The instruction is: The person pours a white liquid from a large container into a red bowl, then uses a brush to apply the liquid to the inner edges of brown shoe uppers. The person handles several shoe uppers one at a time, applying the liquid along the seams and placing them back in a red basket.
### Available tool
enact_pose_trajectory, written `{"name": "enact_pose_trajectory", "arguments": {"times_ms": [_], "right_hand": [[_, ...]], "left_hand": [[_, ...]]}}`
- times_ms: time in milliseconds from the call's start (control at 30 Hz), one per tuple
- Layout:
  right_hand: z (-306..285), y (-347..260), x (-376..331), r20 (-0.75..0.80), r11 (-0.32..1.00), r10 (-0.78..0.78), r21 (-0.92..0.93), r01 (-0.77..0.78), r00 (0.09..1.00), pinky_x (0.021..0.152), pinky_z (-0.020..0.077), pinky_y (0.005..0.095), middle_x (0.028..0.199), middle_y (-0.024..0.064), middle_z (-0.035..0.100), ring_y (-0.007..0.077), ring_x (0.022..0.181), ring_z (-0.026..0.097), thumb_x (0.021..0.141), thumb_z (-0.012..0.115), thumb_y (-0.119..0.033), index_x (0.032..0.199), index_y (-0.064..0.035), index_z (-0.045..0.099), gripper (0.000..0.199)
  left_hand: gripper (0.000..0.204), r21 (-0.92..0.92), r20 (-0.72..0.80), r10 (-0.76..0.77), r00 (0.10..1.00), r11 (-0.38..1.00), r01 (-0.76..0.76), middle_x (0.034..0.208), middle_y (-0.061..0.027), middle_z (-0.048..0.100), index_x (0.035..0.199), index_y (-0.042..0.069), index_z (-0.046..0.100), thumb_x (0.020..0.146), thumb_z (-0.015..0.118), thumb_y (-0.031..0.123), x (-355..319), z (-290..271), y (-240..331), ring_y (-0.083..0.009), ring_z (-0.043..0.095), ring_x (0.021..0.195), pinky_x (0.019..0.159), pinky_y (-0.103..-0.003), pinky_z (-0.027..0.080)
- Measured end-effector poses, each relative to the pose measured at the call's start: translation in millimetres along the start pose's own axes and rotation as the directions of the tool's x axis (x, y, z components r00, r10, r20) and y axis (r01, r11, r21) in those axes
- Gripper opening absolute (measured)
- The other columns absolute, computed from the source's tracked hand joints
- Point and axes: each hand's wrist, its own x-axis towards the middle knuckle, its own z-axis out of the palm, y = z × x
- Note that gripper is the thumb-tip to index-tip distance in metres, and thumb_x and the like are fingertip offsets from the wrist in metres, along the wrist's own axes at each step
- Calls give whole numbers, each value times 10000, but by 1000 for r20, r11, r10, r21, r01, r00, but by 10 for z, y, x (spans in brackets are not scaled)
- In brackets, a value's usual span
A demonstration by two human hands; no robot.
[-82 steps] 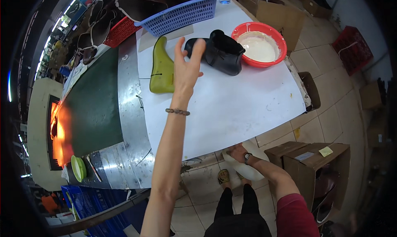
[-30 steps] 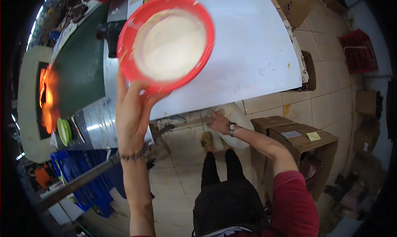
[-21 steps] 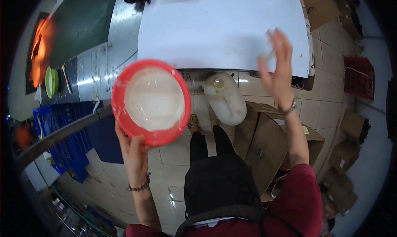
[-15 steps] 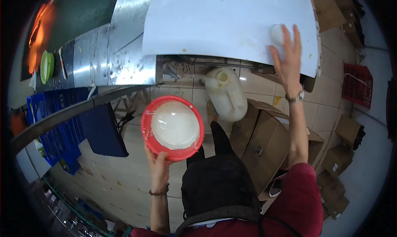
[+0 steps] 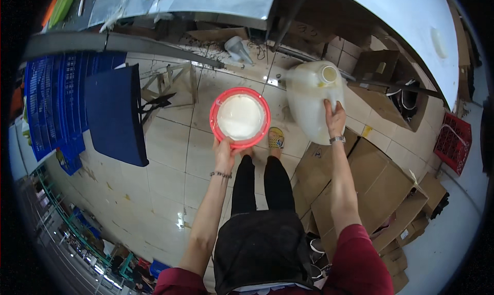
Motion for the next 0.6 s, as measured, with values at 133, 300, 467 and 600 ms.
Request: {"name": "enact_pose_trajectory", "arguments": {"times_ms": [133,300,467,600], "right_hand": [[36,23,-136,104,997,-43,67,36,994,599,452,314,701,57,652,124,622,536,917,693,-411,905,2,687,413],[174,-147,-389,261,999,-7,42,-4,965,610,460,302,681,70,660,120,619,523,934,690,-380,891,2,693,384],[246,-310,-673,396,991,-50,-91,94,917,573,456,366,638,116,620,194,554,526,920,696,-388,870,9,671,401],[589,-406,-1122,373,969,-196,-69,238,907,561,456,405,633,189,602,292,537,541,906,708,-386,845,20,637,417]], "left_hand": [[639,13,-54,74,996,997,-73,1208,-157,560,1397,109,392,788,484,-59,353,-5,-166,-333,661,994,711,-472,649],[620,-60,-67,69,995,996,-73,1207,-163,552,1397,110,388,805,491,-41,616,-187,-305,-318,664,948,706,-473,651],[608,-29,-74,77,994,996,-79,1242,-135,558,1396,111,418,809,493,-28,674,-443,-324,-302,661,988,717,-445,652],[591,-53,-44,134,990,989,-137,1270,-139,559,1400,99,419,825,503,-9,748,-761,-319,-310,651,1048,699,-428,653]]}}
